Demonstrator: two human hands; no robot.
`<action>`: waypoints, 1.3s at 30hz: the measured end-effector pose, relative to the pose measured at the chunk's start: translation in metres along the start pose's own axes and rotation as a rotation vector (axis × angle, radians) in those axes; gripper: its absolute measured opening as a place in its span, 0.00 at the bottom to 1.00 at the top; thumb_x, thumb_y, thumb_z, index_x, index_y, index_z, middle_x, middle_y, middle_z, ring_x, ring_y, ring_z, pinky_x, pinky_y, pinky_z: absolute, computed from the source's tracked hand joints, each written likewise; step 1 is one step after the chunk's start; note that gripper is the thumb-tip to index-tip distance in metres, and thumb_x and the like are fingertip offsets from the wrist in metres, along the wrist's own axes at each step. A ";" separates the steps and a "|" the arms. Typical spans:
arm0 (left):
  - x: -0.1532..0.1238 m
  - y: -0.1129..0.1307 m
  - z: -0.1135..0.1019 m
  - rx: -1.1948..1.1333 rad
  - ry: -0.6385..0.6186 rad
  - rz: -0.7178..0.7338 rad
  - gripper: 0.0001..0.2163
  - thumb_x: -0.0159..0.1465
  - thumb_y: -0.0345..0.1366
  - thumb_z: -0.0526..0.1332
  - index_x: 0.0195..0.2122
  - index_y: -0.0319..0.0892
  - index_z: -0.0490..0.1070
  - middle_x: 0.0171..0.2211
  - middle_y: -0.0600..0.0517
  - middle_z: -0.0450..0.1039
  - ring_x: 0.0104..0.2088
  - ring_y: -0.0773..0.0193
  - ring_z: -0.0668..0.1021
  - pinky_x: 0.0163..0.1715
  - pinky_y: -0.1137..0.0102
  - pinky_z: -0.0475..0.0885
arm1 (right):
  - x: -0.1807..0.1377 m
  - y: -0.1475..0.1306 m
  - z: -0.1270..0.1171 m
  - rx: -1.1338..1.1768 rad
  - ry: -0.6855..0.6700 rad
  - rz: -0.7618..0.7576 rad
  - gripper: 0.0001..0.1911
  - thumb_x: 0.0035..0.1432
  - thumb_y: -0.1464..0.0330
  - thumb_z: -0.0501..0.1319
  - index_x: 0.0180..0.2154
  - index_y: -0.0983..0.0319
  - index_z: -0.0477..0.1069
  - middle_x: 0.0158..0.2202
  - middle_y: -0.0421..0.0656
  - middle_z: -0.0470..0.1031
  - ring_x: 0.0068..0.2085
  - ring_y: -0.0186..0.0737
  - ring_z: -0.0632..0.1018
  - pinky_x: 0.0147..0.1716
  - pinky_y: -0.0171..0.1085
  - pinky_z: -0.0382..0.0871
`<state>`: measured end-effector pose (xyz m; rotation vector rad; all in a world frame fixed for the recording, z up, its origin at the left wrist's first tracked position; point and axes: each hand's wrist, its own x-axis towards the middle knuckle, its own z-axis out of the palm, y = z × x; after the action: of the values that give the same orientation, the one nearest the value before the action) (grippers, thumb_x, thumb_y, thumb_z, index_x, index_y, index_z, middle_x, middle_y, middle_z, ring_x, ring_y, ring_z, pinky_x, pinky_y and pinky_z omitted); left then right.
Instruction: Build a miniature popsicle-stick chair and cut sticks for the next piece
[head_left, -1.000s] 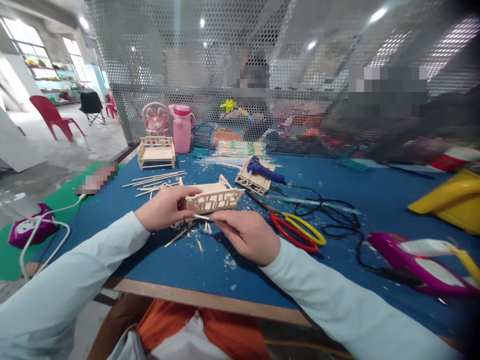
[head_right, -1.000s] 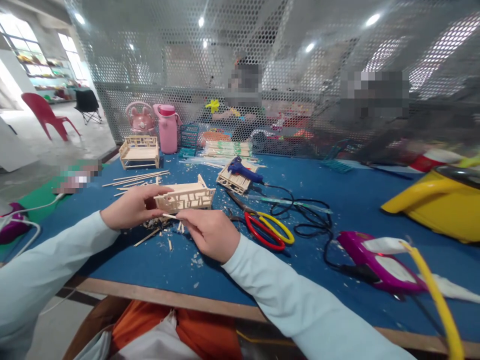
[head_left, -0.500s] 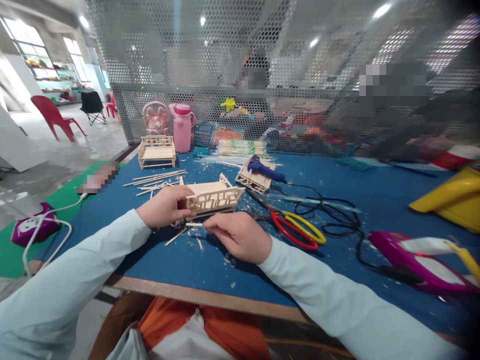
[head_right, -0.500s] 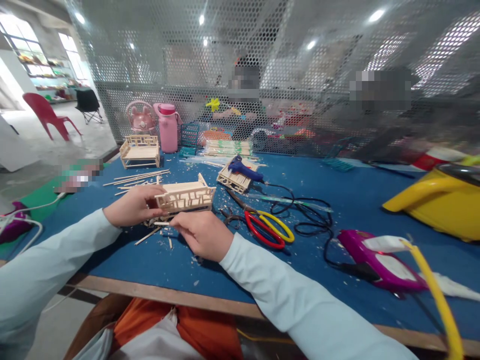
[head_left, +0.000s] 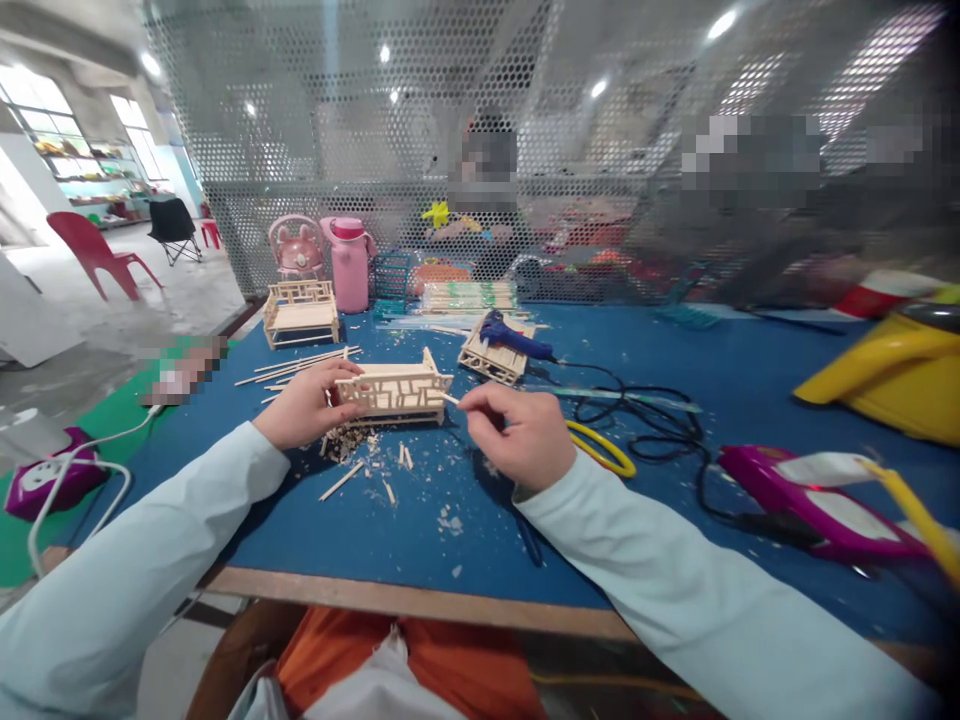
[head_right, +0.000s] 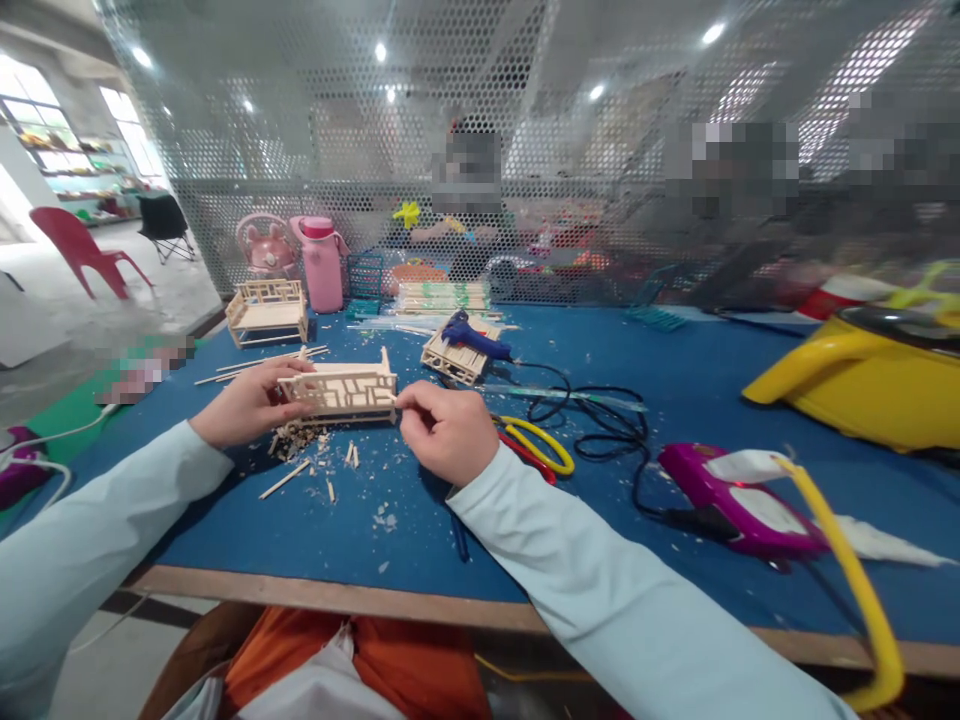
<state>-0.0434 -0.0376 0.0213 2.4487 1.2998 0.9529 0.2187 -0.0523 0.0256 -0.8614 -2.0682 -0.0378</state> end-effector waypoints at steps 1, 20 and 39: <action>0.000 0.000 0.000 -0.004 0.007 0.002 0.12 0.55 0.41 0.60 0.37 0.40 0.72 0.44 0.45 0.70 0.44 0.59 0.73 0.43 0.63 0.69 | 0.000 0.001 0.001 -0.013 -0.008 0.008 0.08 0.48 0.74 0.54 0.26 0.62 0.71 0.15 0.36 0.69 0.16 0.29 0.66 0.19 0.29 0.61; -0.008 0.000 -0.016 -0.130 -0.119 -0.030 0.20 0.53 0.34 0.58 0.48 0.40 0.64 0.53 0.43 0.63 0.35 0.67 0.74 0.29 0.73 0.71 | -0.003 -0.005 0.005 0.195 -0.277 -0.142 0.08 0.50 0.74 0.53 0.29 0.62 0.71 0.20 0.38 0.74 0.18 0.29 0.70 0.20 0.28 0.63; 0.031 0.036 -0.013 -0.454 0.120 -0.348 0.13 0.52 0.43 0.62 0.30 0.37 0.73 0.29 0.49 0.76 0.30 0.63 0.76 0.31 0.70 0.69 | 0.004 0.016 0.008 0.450 0.326 0.335 0.12 0.57 0.65 0.56 0.43 0.62 0.66 0.28 0.41 0.76 0.25 0.34 0.77 0.26 0.34 0.74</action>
<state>-0.0149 -0.0355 0.0614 1.7833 1.3135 1.1572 0.2206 -0.0358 0.0188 -0.8401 -1.5245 0.4258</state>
